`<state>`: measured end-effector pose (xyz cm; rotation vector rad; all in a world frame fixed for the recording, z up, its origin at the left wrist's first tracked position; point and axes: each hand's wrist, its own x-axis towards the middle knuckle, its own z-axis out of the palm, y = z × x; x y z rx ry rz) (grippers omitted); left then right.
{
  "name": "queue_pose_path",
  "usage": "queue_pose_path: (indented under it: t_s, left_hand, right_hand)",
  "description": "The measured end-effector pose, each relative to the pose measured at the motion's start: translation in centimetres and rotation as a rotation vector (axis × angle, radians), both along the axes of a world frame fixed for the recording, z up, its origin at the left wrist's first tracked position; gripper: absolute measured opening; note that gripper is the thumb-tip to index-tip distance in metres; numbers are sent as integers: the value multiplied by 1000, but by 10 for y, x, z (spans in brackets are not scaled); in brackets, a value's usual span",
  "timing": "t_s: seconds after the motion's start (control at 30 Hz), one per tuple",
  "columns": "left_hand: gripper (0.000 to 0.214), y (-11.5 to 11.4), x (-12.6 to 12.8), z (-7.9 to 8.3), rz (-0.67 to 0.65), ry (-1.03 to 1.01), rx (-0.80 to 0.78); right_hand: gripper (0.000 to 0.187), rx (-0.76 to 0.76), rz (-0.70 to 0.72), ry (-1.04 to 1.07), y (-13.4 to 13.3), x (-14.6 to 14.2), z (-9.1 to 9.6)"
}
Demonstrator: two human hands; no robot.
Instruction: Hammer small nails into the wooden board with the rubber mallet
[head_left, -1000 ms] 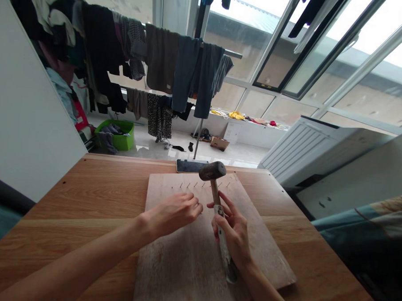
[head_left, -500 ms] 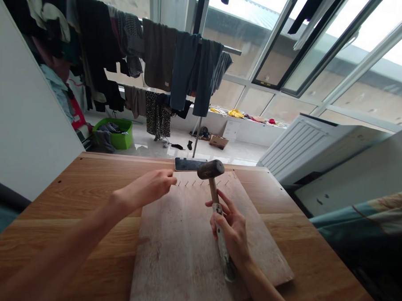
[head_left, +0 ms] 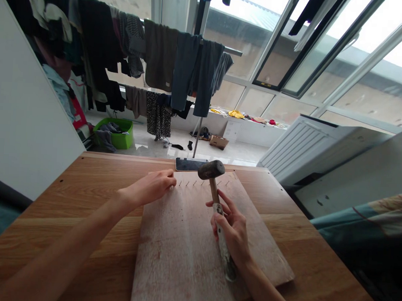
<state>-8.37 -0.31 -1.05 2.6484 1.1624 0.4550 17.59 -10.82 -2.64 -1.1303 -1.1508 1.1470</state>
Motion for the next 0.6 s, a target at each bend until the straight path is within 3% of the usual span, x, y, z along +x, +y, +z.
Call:
queue_pose_path:
  t_s: [0.3,0.6]
  left_hand:
    - [28,16,-11,-36,68,-552,-306]
    - [22,16,-7,-35,84,-613,-302]
  right_hand:
    - [60,-15,63,-28,1,0,0]
    - [62,19,274,-285,-2,-21,11]
